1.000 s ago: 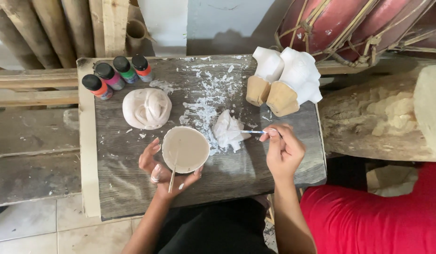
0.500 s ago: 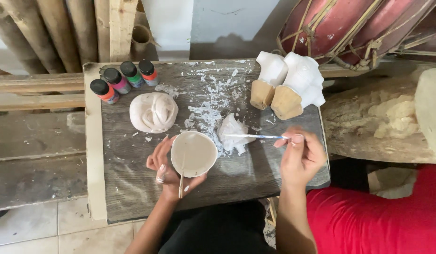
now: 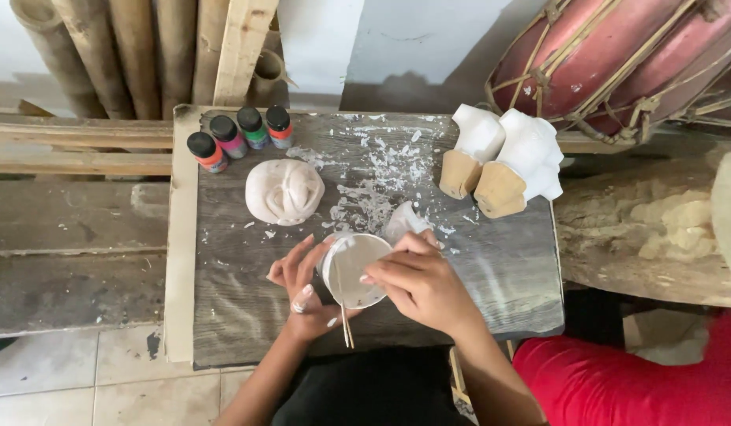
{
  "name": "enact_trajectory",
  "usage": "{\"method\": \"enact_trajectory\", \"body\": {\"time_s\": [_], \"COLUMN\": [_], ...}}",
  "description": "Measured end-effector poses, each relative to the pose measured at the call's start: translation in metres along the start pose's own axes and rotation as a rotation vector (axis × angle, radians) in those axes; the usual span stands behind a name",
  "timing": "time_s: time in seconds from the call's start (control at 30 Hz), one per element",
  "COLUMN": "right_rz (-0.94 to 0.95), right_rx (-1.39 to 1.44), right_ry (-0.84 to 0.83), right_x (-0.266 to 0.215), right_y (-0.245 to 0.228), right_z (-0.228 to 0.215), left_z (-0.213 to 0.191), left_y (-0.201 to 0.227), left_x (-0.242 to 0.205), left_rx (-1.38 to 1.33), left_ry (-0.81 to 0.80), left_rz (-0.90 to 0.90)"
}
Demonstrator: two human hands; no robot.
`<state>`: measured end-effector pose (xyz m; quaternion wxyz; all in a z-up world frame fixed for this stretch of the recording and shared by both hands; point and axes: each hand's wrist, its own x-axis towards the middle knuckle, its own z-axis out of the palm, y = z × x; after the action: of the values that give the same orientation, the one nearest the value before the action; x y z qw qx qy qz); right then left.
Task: Applying white paste to a small object and stirring liquid in a cup
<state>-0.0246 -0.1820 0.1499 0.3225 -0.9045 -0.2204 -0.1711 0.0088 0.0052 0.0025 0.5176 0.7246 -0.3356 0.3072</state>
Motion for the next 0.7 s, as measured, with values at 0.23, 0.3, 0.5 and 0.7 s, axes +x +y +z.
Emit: {"method": "enact_trajectory", "body": {"time_s": [0.23, 0.3, 0.5, 0.7], "right_rz": [0.065, 0.115, 0.55, 0.621], "right_rx": [0.03, 0.087, 0.365, 0.467], "right_ry": [0.104, 0.198, 0.755, 1.074], "right_x": [-0.019, -0.03, -0.058, -0.084], "right_y": [0.025, 0.034, 0.048, 0.073], "right_z": [-0.006, -0.008, -0.007, -0.016], "left_z": [0.006, 0.006, -0.004, -0.002], "left_y": [-0.003, -0.004, 0.007, 0.012], "left_x": [-0.004, -0.005, 0.014, 0.026], "left_rx": [0.005, -0.031, 0.015, 0.039], "left_ry": [-0.009, 0.003, 0.021, 0.044], "left_rz": [-0.002, -0.02, -0.072, -0.104]}}
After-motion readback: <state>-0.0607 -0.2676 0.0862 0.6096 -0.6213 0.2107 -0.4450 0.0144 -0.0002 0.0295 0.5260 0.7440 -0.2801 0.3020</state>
